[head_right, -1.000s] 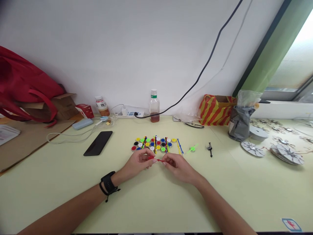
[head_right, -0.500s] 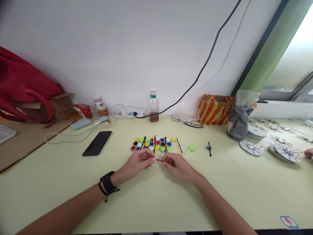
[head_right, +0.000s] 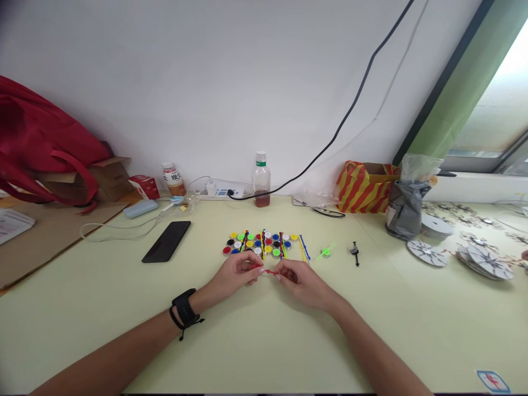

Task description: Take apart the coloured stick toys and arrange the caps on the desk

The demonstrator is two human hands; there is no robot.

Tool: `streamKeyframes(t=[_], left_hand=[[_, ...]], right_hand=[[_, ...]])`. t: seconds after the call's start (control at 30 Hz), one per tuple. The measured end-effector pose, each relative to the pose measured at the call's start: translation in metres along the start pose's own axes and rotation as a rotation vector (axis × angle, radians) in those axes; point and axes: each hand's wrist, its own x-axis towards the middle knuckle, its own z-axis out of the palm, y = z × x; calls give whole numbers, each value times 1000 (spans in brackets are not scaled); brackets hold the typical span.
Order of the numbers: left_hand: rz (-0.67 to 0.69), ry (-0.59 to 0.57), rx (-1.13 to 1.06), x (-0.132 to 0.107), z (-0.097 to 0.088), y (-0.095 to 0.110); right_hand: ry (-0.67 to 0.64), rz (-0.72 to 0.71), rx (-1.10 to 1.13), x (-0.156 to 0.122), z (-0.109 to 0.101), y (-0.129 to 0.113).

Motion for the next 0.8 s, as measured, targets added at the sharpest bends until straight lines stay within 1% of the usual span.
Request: streamKeyframes(t=[0.4,0.8], left_hand=[[-22,17,-4,-1,2,8],[-25,0,-3,0,0,3]], right_hand=[[2,-4,-1,0,-1,-1],[-28,10,18,-1,-1,-3]])
